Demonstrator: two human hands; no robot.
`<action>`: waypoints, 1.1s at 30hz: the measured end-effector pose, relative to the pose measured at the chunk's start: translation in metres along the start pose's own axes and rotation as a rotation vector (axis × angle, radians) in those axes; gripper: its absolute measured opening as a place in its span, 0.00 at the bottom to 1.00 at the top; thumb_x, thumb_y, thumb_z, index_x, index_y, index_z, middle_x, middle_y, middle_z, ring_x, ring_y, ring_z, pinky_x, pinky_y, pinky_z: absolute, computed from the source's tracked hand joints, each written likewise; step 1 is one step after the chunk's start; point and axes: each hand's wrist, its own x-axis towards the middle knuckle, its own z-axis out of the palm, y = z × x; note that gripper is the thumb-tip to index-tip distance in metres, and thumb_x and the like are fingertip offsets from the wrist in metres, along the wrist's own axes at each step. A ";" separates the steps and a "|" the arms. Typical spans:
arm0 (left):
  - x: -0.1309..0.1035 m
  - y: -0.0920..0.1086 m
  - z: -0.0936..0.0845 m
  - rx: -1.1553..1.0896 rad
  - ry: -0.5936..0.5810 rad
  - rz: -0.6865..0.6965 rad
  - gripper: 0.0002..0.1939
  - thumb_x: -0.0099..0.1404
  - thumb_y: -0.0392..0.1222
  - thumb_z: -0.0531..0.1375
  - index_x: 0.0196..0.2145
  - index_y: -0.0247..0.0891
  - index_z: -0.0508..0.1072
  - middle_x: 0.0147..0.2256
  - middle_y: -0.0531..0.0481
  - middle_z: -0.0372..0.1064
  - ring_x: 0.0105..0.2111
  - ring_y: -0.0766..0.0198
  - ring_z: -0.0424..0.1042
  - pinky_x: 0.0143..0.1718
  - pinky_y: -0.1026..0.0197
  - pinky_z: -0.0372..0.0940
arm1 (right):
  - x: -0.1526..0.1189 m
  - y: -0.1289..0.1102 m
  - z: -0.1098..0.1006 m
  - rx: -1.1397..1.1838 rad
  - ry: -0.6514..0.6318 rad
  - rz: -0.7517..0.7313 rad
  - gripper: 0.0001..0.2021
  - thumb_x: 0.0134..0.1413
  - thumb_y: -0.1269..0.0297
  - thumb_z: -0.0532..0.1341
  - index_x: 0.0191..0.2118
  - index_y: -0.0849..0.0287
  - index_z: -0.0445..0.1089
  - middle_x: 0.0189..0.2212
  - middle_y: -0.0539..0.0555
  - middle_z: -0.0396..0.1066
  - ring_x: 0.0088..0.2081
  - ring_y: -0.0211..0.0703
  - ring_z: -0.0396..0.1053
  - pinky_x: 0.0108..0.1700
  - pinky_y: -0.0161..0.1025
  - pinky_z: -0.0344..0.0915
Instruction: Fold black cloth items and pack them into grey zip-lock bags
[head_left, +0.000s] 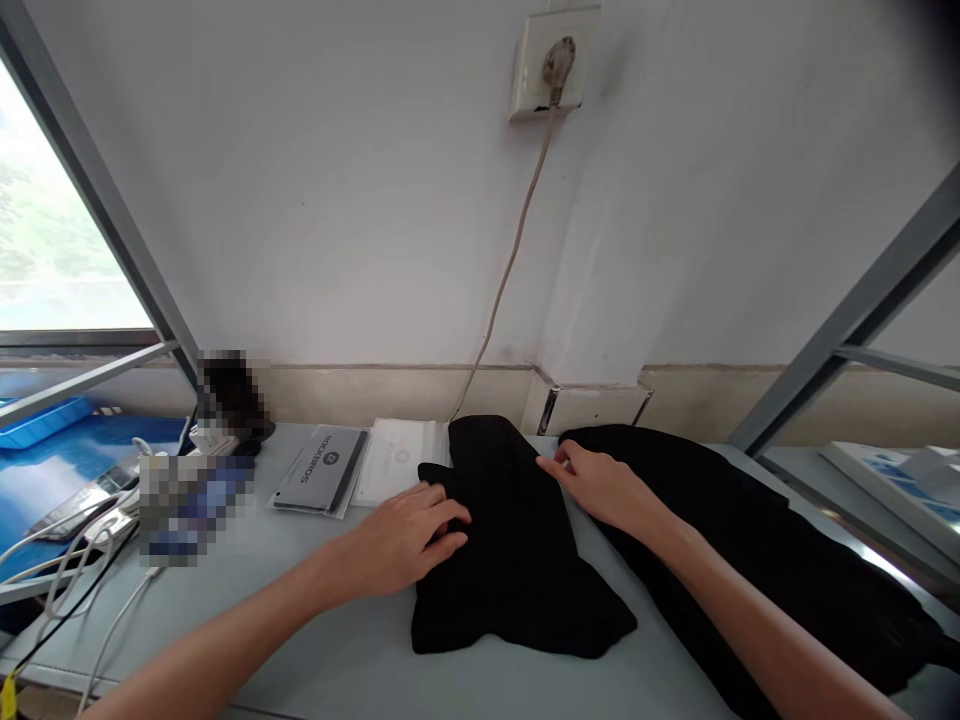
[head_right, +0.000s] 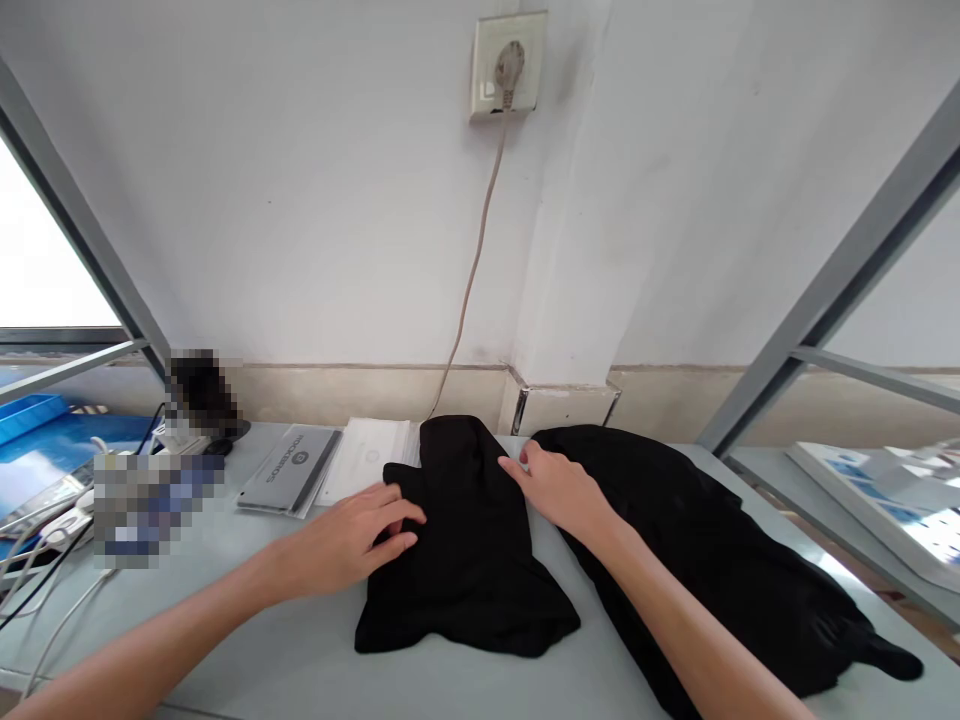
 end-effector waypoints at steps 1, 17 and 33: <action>0.005 -0.005 0.005 0.049 0.056 0.044 0.15 0.78 0.46 0.53 0.57 0.44 0.72 0.51 0.44 0.72 0.51 0.52 0.71 0.52 0.51 0.64 | 0.012 -0.005 0.008 -0.012 0.022 -0.023 0.22 0.70 0.46 0.50 0.48 0.59 0.70 0.44 0.66 0.78 0.43 0.63 0.77 0.42 0.50 0.69; 0.103 -0.073 -0.001 -0.367 0.091 -0.158 0.49 0.67 0.61 0.64 0.75 0.42 0.46 0.70 0.39 0.56 0.70 0.42 0.49 0.66 0.44 0.54 | 0.011 -0.018 0.004 0.838 -0.287 -0.426 0.16 0.64 0.48 0.61 0.53 0.48 0.67 0.50 0.53 0.74 0.55 0.53 0.72 0.58 0.48 0.70; 0.113 -0.083 -0.008 -0.586 -0.110 -0.218 0.34 0.55 0.57 0.74 0.54 0.39 0.71 0.47 0.42 0.75 0.48 0.50 0.74 0.45 0.55 0.68 | 0.016 0.004 0.009 0.811 -0.255 0.070 0.24 0.64 0.53 0.60 0.63 0.56 0.70 0.57 0.59 0.77 0.56 0.57 0.76 0.55 0.47 0.75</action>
